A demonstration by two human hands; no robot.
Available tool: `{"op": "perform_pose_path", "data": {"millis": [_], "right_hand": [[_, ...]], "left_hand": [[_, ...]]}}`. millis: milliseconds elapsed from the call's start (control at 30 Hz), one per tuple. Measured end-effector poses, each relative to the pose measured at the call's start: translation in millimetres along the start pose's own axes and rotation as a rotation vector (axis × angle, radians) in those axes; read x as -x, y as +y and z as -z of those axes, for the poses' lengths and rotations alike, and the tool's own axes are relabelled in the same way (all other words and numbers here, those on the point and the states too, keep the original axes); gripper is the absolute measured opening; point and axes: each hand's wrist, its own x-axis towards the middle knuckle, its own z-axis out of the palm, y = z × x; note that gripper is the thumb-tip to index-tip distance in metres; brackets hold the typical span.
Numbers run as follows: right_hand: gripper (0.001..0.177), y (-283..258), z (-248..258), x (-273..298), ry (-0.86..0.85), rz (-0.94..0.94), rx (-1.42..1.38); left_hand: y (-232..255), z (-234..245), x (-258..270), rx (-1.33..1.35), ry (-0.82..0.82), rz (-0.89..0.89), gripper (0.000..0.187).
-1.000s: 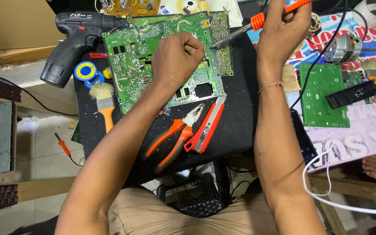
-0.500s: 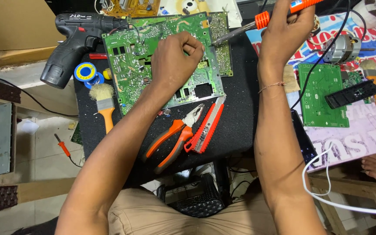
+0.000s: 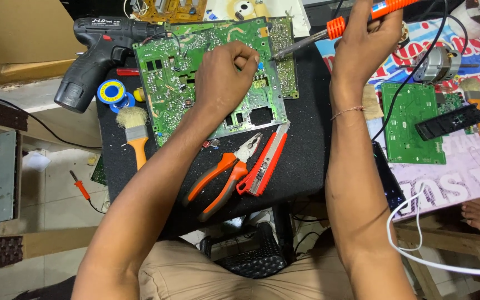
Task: Soldering electronic components onto a printed circuit board using a soldering iron and hand tools.
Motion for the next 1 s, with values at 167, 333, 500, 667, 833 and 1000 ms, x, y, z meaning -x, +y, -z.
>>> {"op": "perform_pose_path", "data": {"millis": [167, 333, 500, 667, 833, 1000], "right_hand": [[0.02, -0.2, -0.1, 0.2, 0.003, -0.001, -0.009], [0.022, 1.0, -0.4, -0.7, 0.009, 0.017, 0.016], [0.019, 0.8, -0.5, -0.2, 0.009, 0.011, 0.009], [0.021, -3.6, -0.5, 0.4, -0.004, -0.012, -0.027], [0.021, -1.1, -0.8, 0.4, -0.001, 0.006, 0.006], [0.02, -1.5, -1.2, 1.0, 0.001, -0.019, -0.015]], "left_hand": [[2.5, 2.8, 1.4, -0.003, -0.015, -0.001, 0.006], [2.8, 3.0, 1.5, 0.011, -0.041, 0.017, 0.006], [1.9, 1.1, 1.1, 0.002, -0.04, 0.016, 0.004], [0.2, -0.1, 1.2, -0.005, -0.042, 0.015, 0.003], [-0.6, -0.4, 1.4, -0.007, -0.022, -0.004, 0.004], [0.7, 0.5, 1.2, -0.009, -0.024, 0.003, 0.005]]}}
